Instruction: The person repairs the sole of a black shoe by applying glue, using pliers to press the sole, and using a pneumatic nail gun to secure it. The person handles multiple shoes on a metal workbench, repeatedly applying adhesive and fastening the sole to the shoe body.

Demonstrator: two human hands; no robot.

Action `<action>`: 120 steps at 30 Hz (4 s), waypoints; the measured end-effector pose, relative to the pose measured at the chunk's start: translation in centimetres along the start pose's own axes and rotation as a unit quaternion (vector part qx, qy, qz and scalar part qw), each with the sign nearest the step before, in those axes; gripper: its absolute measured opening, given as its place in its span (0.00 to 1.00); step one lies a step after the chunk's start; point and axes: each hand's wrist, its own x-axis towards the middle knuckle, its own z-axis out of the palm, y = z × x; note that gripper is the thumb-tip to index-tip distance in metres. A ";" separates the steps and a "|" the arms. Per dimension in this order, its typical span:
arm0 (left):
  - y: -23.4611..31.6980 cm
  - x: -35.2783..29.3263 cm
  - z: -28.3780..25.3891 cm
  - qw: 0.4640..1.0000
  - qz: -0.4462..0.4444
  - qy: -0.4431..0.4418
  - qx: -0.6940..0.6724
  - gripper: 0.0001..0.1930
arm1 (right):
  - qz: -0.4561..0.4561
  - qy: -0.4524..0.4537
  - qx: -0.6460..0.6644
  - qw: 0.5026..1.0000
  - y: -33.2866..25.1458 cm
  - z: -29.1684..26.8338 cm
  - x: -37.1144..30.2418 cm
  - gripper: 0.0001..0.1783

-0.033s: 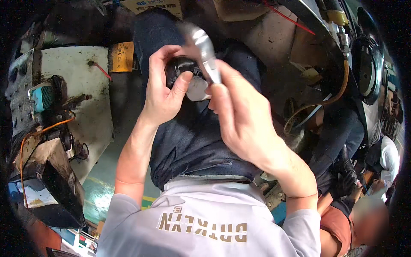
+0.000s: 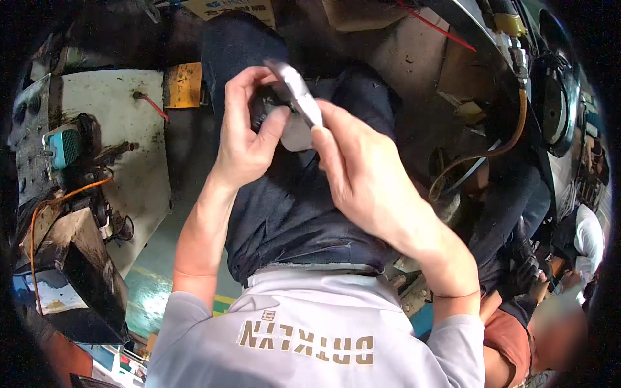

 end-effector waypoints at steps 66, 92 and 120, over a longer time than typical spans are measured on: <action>-0.7 0.1 -0.2 0.998 0.047 -0.023 -0.017 0.25 | 0.084 -0.012 0.162 0.983 2.5 3.1 -4.0 0.18; -0.9 -0.5 0.4 0.995 0.101 0.001 -0.002 0.20 | -0.174 0.140 -0.095 0.970 9.0 5.2 -1.0 0.21; -0.1 0.3 1.3 0.994 -0.040 0.005 -0.103 0.19 | -0.141 0.097 -0.092 0.981 8.6 4.8 -2.5 0.27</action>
